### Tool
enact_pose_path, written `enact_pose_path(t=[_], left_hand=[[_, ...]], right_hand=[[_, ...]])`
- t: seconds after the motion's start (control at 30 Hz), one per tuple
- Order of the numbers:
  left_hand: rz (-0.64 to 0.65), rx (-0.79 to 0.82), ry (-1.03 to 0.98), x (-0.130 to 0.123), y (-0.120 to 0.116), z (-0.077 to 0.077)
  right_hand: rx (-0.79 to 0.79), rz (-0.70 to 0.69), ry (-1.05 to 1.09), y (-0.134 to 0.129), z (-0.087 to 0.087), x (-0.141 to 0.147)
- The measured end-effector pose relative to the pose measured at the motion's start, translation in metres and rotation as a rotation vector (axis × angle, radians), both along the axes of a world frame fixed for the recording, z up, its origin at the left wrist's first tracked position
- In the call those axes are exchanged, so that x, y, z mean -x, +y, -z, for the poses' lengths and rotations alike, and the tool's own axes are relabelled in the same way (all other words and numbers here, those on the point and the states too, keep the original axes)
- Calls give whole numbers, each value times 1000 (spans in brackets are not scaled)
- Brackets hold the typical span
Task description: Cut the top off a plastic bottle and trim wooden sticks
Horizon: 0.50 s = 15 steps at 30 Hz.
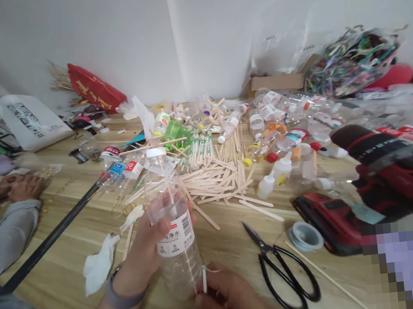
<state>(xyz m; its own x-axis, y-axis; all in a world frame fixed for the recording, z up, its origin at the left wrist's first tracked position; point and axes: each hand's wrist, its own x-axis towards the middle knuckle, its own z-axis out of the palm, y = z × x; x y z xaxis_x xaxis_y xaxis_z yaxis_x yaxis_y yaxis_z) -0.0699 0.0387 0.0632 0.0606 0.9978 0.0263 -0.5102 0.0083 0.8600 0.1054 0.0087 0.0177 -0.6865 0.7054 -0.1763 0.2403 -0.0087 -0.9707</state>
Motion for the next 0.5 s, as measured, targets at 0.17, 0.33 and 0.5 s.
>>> enact_pose_path(t=[0.17, 0.33, 0.5], left_hand=[[-17, 0, 39, -2, 1, -3], [-61, 50, 35, -1, 1, 0], [-41, 48, 0, -2, 1, 1]], right_hand=[[28, 215, -193, -7, 5, -3], [10, 204, -125, -10, 10, -7], [-93, 137, -78, -7, 11, -6]])
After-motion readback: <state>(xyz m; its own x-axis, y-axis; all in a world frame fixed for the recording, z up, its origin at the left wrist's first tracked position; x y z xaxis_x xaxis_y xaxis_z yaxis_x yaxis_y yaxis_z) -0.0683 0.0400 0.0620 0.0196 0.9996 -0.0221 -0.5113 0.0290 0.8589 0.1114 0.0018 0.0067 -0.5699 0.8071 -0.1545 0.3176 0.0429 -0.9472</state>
